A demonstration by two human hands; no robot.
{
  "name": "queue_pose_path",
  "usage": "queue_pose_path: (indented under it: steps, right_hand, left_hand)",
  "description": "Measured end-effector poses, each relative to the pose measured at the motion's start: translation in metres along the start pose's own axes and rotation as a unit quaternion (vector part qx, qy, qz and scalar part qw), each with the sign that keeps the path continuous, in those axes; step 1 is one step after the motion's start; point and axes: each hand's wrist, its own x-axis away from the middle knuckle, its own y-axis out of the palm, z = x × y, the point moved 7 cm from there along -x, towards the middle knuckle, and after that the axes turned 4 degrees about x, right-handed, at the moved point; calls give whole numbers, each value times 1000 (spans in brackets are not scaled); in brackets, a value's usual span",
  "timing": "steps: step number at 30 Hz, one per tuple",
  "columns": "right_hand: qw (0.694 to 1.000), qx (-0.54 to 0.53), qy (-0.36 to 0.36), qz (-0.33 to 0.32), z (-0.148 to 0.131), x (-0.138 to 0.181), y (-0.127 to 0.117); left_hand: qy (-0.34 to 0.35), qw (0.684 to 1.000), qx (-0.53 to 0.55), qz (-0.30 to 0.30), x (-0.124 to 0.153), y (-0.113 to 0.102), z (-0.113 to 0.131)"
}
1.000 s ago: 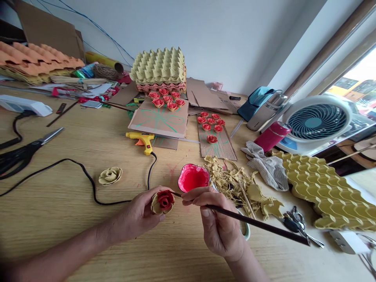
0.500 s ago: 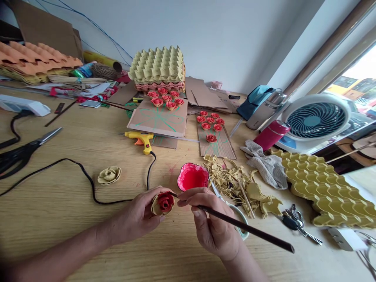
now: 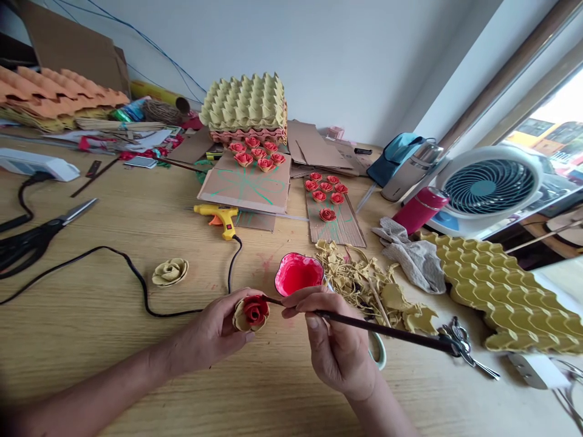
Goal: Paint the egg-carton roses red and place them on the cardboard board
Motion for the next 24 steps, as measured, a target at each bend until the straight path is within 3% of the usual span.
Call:
queue_pose_path:
  steps: [8, 18, 24]
  right_hand:
    - [1000, -19, 17, 16, 3, 0, -1]
    - [995, -51, 55, 61, 9, 0, -5]
    - [994, -41, 75, 62, 14, 1, -9]
  left_hand:
    - [-14, 999, 36, 15, 1, -2, -8]
    - [14, 998, 46, 39, -3, -5, -20]
    - [25, 996, 74, 37, -6, -5, -16]
